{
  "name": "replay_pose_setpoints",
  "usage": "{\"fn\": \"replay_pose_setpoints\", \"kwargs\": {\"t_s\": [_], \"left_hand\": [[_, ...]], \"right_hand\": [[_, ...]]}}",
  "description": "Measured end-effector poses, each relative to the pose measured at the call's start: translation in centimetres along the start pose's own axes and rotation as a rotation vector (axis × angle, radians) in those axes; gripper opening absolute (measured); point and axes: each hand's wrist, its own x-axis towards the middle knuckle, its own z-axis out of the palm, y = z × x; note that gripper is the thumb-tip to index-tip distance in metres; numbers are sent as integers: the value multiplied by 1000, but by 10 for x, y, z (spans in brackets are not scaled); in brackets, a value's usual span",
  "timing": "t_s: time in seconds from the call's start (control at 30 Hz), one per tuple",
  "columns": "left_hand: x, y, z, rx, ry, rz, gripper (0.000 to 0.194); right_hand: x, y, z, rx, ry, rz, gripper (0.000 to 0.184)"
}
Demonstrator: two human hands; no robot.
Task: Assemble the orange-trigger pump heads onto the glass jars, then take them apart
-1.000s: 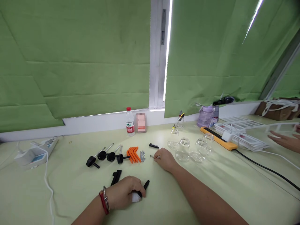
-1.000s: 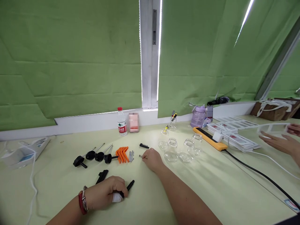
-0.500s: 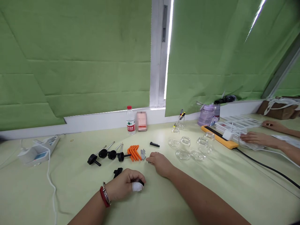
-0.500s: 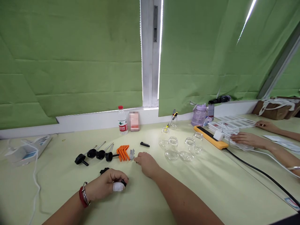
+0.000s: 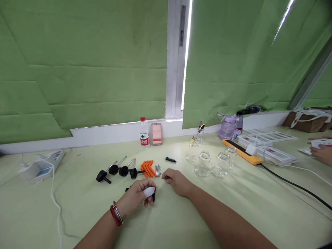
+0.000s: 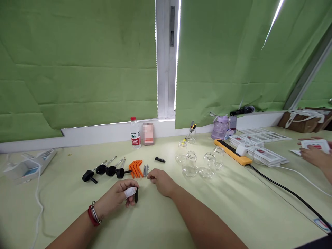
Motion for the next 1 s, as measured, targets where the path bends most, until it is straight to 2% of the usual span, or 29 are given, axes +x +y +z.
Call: {"fn": "replay_pose_setpoints", "kwargs": {"t_s": [0.13, 0.4, 0.53, 1.0], "left_hand": [[0, 2, 0, -39, -20, 9, 27], [0, 1, -1, -47, -12, -11, 19], [1, -1, 0, -20, 13, -35, 17], [1, -5, -1, -97, 1, 9, 23]], "right_hand": [[-2, 5, -9, 150, -26, 89, 20], [-3, 23, -14, 380, -74, 118, 14], [-3, 23, -14, 417, -77, 110, 14], [0, 22, -11, 662, -34, 108, 12]]}}
